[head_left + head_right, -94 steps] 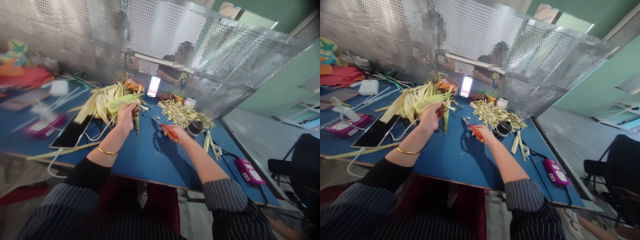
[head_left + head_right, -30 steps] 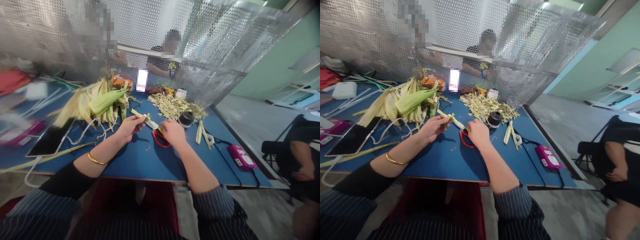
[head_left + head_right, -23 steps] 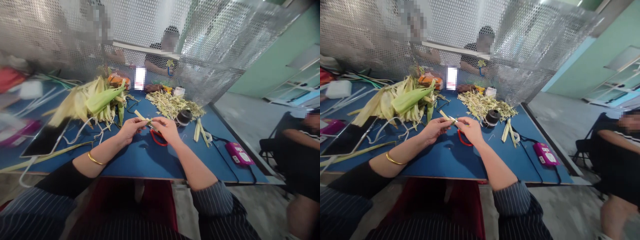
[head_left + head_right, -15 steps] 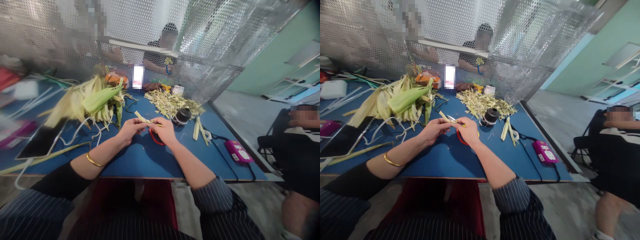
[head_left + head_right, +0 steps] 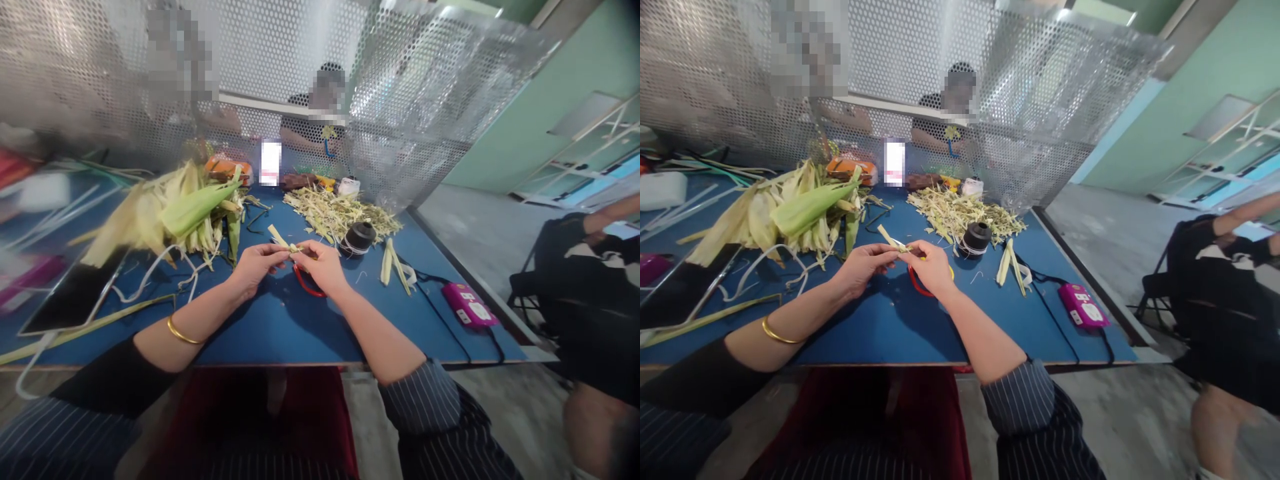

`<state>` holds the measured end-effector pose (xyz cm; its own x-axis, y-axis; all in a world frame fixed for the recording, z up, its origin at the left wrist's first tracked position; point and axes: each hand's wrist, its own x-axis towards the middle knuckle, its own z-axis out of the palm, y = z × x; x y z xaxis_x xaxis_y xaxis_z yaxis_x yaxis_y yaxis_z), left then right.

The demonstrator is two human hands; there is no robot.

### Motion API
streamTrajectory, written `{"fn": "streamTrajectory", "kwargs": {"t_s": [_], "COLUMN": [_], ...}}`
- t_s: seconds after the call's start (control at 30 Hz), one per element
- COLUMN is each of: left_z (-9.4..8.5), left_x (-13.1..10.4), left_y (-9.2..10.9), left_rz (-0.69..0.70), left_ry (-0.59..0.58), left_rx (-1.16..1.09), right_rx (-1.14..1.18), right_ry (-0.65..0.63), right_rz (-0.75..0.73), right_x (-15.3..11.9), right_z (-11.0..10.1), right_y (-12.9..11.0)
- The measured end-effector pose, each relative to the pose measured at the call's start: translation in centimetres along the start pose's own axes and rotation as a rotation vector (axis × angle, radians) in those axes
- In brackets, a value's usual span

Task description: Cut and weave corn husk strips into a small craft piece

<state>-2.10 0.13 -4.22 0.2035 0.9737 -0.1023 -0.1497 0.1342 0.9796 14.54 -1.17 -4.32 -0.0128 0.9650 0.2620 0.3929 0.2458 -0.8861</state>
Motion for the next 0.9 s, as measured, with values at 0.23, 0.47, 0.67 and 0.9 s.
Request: {"fn": "streamTrajectory", "kwargs": {"t_s": [0.23, 0.47, 0.67, 0.9], "left_z": [0.3, 0.5, 0.1, 0.1], "left_x": [-0.4, -0.8, -0.3, 0.0], "left_y": [0.6, 0.7, 0.3, 0.7], "left_rz": [0.008, -0.127, -0.161, -0.054], "left_ry": [0.076, -0.057, -0.035, 0.091], "left_rx": [0.003, -0.097, -0.265, -0.303], "right_rx": [-0.183, -0.748, -0.769, -0.045], "right_ry": [0.132, 0.126, 0.038, 0.171], "right_rz": [-0.133, -0.449, -0.506, -0.086], "right_x": [-0.3, -0.9, -1.1, -0.1], "right_z": [-0.6, -0.8, -0.5, -1.0], "right_y": [-0.9, -1.5, -2.0, -1.3]}}
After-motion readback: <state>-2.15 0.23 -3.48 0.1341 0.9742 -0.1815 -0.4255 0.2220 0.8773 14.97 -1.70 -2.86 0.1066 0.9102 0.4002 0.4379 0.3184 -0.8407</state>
